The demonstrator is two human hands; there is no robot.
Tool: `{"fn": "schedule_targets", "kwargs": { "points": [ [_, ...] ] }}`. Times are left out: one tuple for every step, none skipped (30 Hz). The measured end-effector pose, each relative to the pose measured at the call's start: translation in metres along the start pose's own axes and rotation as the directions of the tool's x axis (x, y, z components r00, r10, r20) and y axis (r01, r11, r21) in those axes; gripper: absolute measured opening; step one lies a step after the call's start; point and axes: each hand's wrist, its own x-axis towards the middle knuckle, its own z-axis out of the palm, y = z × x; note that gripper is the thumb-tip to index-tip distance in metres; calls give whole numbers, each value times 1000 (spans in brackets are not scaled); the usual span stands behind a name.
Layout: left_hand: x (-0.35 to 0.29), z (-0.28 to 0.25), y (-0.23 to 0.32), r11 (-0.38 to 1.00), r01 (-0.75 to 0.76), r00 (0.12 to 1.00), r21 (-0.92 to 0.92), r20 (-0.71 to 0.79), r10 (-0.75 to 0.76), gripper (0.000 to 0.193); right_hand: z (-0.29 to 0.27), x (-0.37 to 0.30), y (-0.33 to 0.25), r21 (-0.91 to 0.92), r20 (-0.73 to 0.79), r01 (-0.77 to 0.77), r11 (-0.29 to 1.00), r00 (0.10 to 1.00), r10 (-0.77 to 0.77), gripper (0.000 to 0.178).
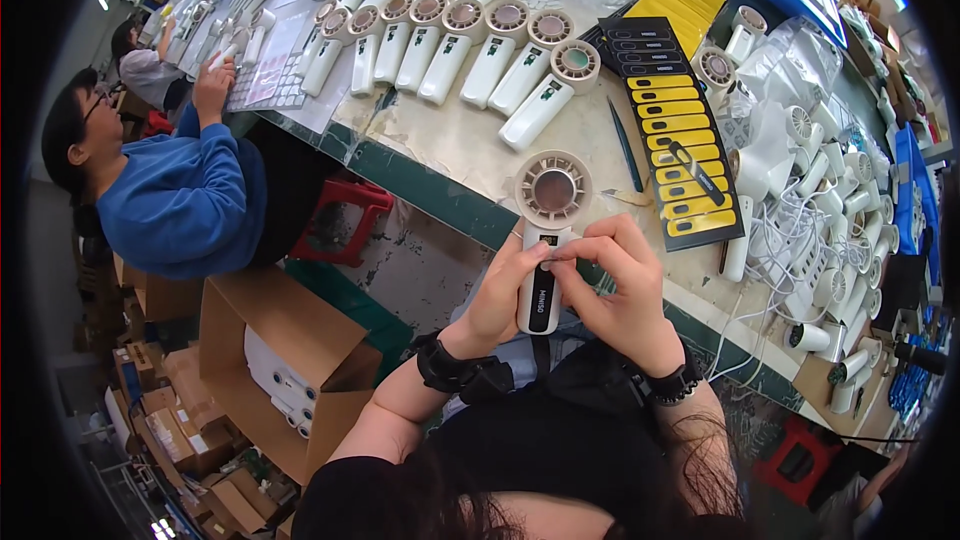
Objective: Assembling and inspecting portable handheld fans at a factory workstation.
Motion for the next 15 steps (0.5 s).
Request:
{"fn": "schedule_targets", "kwargs": {
  "points": [
    [0,4,-1,1000,1,1000,-28,-16,-2,36,4,-2,3,3,-12,-24,1000,1000,24,23],
    [1,7,-1,999,-3,999,-54,-34,2,34,5,-2,5,8,-23,-43,999,999,43,21],
    [3,6,-2,998,-4,999,-55,-36,2,34,5,-3,3,10,-21,-43,999,999,43,21],
    [4,3,-5,1000,1,999,-28,-48,-3,34,4,-3,1,-19,-38,25,1000,999,-26,21],
    [7,-1,-8,1000,7,998,-1,-60,-8,33,2,-4,-3,-49,-52,93,995,994,-95,20],
    [9,-5,-11,1000,15,997,25,-71,-13,33,-1,-5,-8,-80,-64,158,984,984,-164,19],
    [10,-13,-14,1000,9,997,22,-80,-7,33,-3,-6,-12,-73,-57,162,984,984,-167,19],
    [12,-23,-17,997,51,998,-52,-25,-52,33,-6,-7,-18,-46,-37,198,979,979,-200,18],
    [15,-30,-16,987,103,994,-121,44,-98,33,-10,-7,-24,-27,-23,230,973,973,-231,17],
    [17,-34,-16,970,159,984,-187,115,-139,33,-12,-8,-25,-6,-10,261,965,965,-261,16],
    [18,-36,-16,969,160,984,-190,113,-141,33,-16,-7,-22,-6,-8,258,966,966,-258,16],
    [17,-33,-13,968,160,982,-195,129,-137,32,-23,-7,-15,52,-47,182,982,983,-180,14],
    [14,-29,-9,967,160,981,-201,143,-132,32,-29,-8,-9,113,-81,106,988,992,-97,11],
    [11,-24,-3,967,151,980,-205,158,-119,32,-33,-8,-8,117,-73,110,987,992,-101,11],
    [8,-21,2,967,142,982,-210,151,-112,32,-36,-8,-7,364,-129,-84,928,982,140,9]
  ]
}}
